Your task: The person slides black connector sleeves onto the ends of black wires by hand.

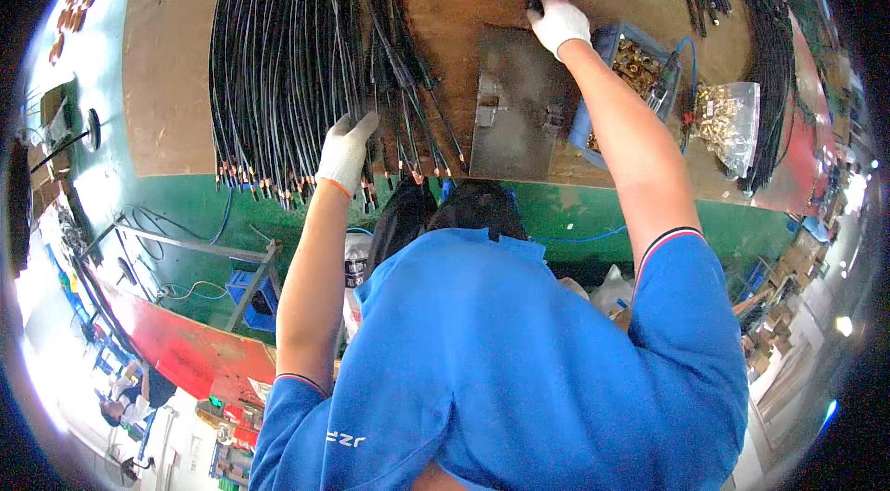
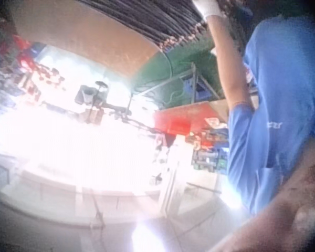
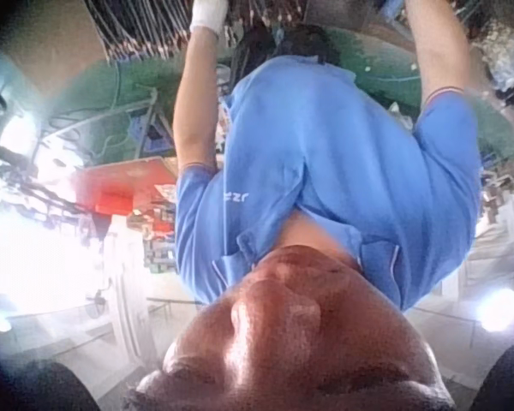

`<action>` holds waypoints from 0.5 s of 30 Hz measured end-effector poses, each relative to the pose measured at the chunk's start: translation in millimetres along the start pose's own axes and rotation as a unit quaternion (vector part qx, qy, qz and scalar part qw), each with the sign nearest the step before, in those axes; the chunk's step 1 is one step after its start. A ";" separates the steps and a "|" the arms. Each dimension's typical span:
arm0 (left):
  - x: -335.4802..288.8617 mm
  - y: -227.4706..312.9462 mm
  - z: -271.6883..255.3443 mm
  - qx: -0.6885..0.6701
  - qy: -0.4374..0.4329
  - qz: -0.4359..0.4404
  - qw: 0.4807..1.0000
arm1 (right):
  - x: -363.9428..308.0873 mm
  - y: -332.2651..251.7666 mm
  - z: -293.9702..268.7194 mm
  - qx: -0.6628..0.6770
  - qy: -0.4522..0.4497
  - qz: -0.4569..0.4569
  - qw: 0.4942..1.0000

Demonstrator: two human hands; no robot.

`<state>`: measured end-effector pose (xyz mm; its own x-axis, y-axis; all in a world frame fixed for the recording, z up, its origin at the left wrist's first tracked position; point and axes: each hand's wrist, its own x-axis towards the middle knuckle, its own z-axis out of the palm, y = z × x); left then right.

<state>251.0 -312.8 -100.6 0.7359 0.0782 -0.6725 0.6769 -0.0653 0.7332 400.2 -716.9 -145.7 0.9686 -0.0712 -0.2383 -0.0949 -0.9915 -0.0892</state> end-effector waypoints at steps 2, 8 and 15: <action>-9.8 19.6 4.7 -0.051 -0.031 -0.075 0.995 | -6.5 -14.0 -10.3 0.108 0.041 -0.005 0.993; -15.6 24.7 15.2 -0.153 -0.049 -0.110 0.981 | -92.5 -101.5 -59.3 0.293 0.008 -0.043 0.955; -16.7 40.5 18.1 -0.200 -0.149 -0.146 0.957 | -175.0 -127.4 -60.9 0.506 -0.163 0.067 0.844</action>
<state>266.4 -334.8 -61.5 0.5283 -0.2567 -0.8093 0.8386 0.3068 0.4501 256.8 -584.7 -33.7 0.8338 0.0217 -0.5516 -0.5070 -0.3650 -0.7808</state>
